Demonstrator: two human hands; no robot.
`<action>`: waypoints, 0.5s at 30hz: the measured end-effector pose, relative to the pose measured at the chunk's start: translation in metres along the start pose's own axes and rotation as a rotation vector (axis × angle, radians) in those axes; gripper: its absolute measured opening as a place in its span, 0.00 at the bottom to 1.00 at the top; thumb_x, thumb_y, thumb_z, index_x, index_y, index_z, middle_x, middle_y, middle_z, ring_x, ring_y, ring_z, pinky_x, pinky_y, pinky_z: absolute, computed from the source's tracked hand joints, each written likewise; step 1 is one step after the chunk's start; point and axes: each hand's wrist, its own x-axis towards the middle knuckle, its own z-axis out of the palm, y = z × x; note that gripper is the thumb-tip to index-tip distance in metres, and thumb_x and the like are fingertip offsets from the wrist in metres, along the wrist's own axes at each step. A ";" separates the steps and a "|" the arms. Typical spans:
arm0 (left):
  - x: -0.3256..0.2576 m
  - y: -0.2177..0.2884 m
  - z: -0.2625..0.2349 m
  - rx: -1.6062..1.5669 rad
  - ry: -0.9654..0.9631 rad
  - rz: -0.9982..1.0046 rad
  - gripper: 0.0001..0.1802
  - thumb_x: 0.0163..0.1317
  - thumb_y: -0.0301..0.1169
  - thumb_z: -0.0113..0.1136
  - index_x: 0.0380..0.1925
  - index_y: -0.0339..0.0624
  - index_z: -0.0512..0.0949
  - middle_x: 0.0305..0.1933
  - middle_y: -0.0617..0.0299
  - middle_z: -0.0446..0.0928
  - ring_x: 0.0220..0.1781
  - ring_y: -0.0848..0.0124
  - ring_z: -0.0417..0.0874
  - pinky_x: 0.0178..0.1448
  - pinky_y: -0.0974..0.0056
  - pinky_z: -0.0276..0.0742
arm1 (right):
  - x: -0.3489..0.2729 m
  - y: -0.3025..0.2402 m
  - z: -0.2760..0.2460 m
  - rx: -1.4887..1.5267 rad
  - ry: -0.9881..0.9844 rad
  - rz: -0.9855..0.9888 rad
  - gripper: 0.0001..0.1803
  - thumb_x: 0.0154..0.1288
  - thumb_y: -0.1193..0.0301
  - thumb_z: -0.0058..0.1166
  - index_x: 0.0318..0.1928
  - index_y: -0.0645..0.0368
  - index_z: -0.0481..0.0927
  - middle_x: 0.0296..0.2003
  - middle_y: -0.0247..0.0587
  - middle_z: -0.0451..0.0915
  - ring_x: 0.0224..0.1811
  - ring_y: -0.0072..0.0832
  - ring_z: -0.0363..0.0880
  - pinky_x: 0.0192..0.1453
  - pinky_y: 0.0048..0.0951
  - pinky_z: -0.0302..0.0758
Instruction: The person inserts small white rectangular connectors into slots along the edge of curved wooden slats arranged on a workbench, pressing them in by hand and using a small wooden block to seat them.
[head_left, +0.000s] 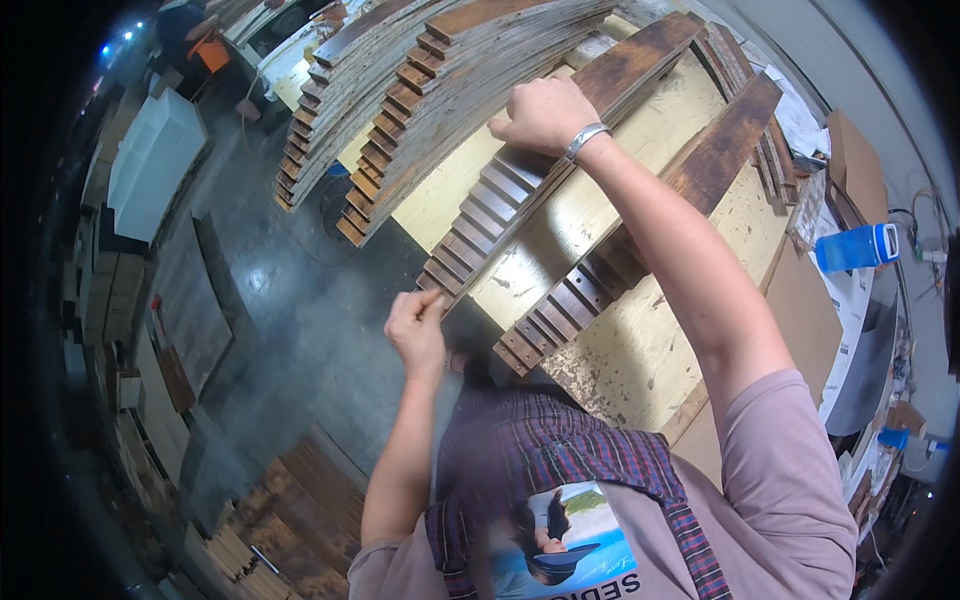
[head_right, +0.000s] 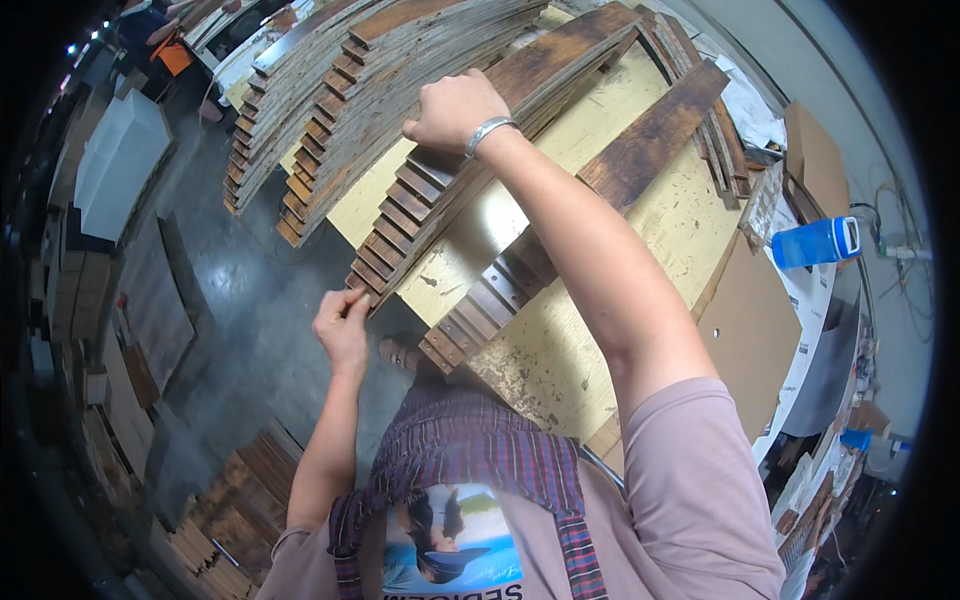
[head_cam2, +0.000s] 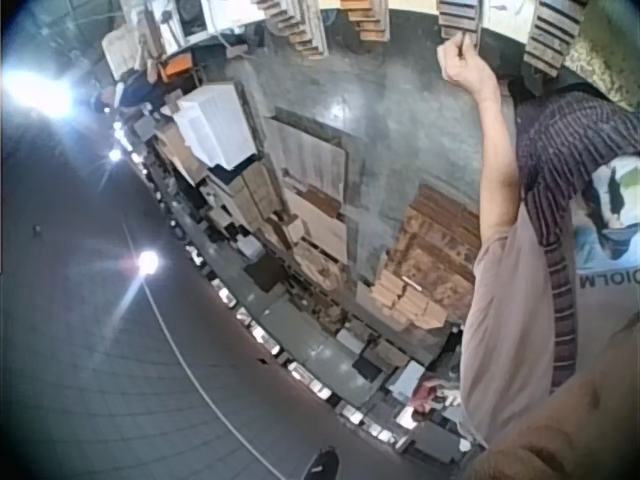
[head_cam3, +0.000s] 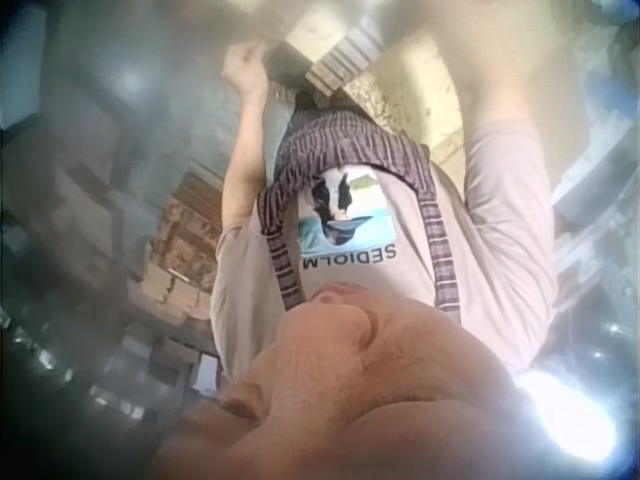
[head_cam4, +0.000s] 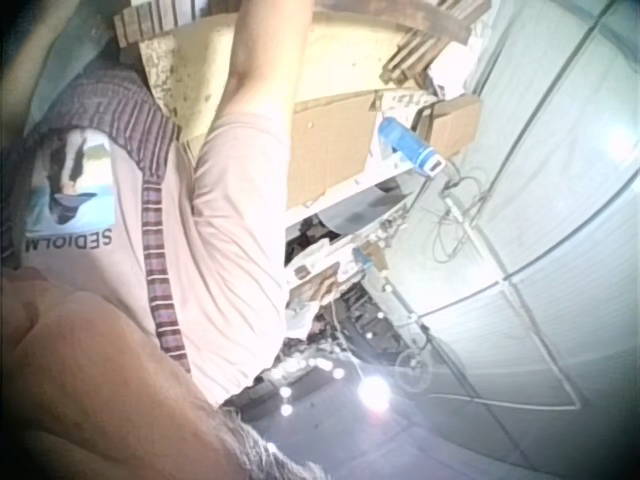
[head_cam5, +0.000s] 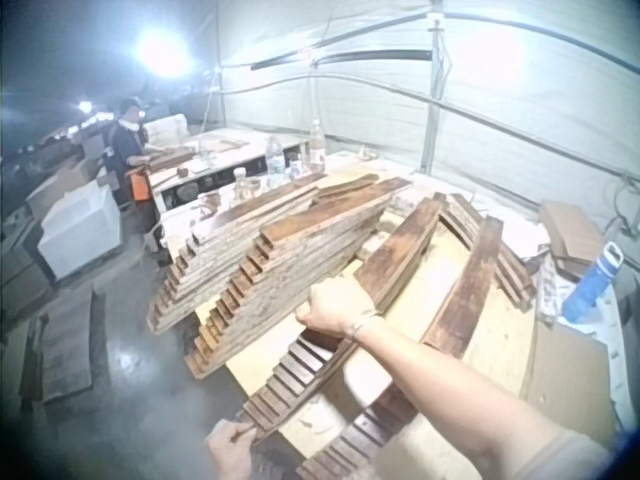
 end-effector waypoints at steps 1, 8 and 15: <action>0.005 -0.003 -0.002 -0.034 0.018 -0.029 0.06 0.55 0.15 0.67 0.33 0.32 0.84 0.31 0.60 0.80 0.34 0.71 0.80 0.41 0.67 0.75 | -0.001 0.002 0.000 -0.002 0.008 -0.002 0.26 0.62 0.49 0.53 0.33 0.60 0.89 0.34 0.54 0.88 0.42 0.44 0.88 0.63 0.41 0.74; -0.015 0.006 -0.015 0.206 -0.120 0.152 0.06 0.51 0.18 0.67 0.30 0.37 0.84 0.31 0.54 0.80 0.35 0.59 0.81 0.43 0.59 0.77 | 0.002 0.003 0.006 -0.015 0.044 -0.027 0.26 0.62 0.49 0.53 0.30 0.61 0.89 0.33 0.55 0.88 0.41 0.45 0.88 0.61 0.42 0.74; 0.012 -0.003 -0.014 0.343 0.014 0.282 0.06 0.51 0.19 0.69 0.31 0.39 0.85 0.29 0.55 0.78 0.34 0.55 0.79 0.40 0.54 0.75 | 0.001 0.007 0.007 0.026 0.078 -0.036 0.26 0.61 0.50 0.53 0.26 0.62 0.87 0.28 0.57 0.85 0.35 0.49 0.86 0.58 0.42 0.75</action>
